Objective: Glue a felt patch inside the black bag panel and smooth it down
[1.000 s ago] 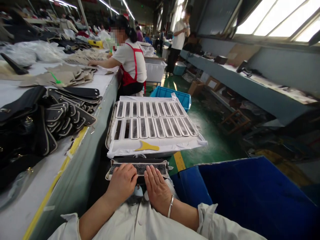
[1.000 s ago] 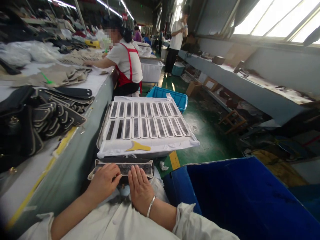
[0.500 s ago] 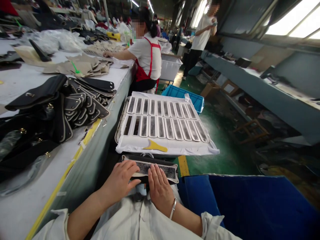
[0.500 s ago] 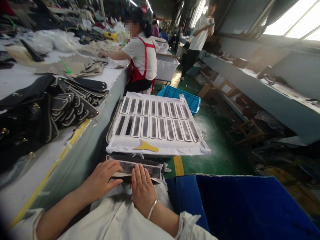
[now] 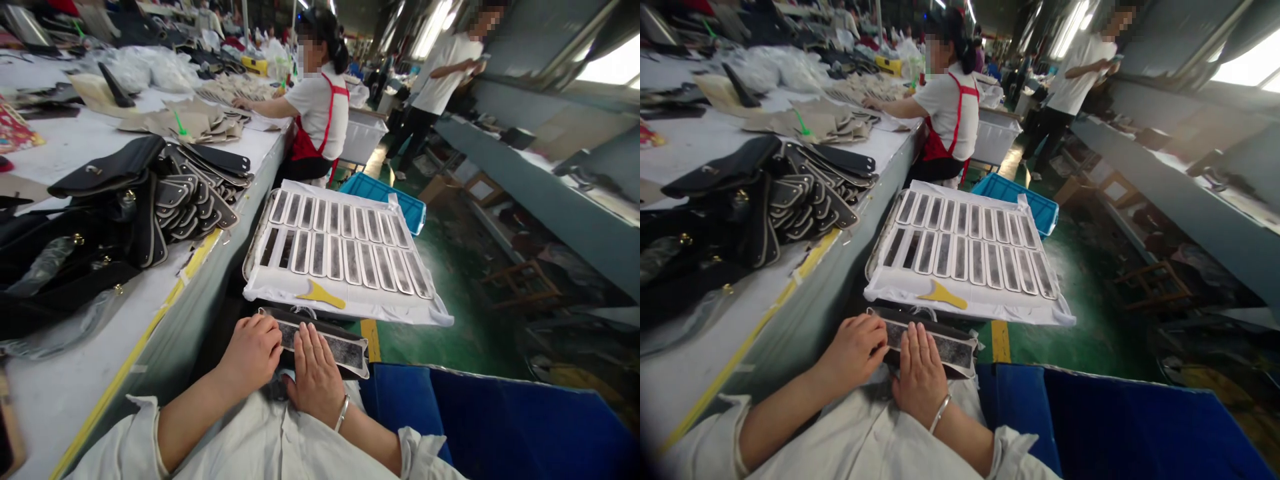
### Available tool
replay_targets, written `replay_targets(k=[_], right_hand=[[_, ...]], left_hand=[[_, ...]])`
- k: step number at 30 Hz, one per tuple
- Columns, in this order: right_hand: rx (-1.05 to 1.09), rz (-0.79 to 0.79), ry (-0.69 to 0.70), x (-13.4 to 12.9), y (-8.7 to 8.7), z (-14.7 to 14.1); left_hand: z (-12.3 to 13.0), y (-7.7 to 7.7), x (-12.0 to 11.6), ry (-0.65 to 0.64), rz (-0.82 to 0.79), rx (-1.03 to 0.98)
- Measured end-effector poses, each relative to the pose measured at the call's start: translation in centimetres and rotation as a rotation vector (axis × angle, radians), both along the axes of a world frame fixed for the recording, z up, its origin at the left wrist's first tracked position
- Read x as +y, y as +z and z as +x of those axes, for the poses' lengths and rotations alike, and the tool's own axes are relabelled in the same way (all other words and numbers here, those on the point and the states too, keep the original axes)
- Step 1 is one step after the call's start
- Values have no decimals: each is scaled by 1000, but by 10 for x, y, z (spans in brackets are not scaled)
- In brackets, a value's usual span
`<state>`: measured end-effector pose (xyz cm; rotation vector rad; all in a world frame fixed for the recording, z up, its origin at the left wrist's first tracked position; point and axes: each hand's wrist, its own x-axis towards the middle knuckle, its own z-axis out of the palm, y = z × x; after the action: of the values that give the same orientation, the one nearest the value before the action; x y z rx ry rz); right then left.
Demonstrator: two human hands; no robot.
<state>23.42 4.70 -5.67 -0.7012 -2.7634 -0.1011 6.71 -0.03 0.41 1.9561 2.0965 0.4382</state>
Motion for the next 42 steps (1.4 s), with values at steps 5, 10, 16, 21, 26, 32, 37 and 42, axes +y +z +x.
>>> replay_targets(k=[5, 10, 16, 21, 26, 32, 37, 42], right_hand=[[-3, -2, 23, -1, 3, -15], [-56, -45, 35, -1, 7, -28], [-96, -42, 57, -2, 13, -41], [-130, -46, 93, -5, 14, -59], [-117, -61, 120, -11, 10, -84], [-57, -40, 159, -2, 14, -64], [-51, -56, 77, 5, 17, 2], [-39, -209, 33, 29, 52, 34]], left_hand=[[-2, -4, -1, 54, 19, -12], [-28, -9, -11, 101, 70, -153], [-47, -13, -18, 53, 77, -265], [-46, -16, -18, 69, 120, -323], [-52, -18, -26, 167, 161, -395], [-39, -25, -28, 275, 167, -465], [-30, -32, -27, 271, 181, -418], [-24, -32, -27, 106, 303, -23]])
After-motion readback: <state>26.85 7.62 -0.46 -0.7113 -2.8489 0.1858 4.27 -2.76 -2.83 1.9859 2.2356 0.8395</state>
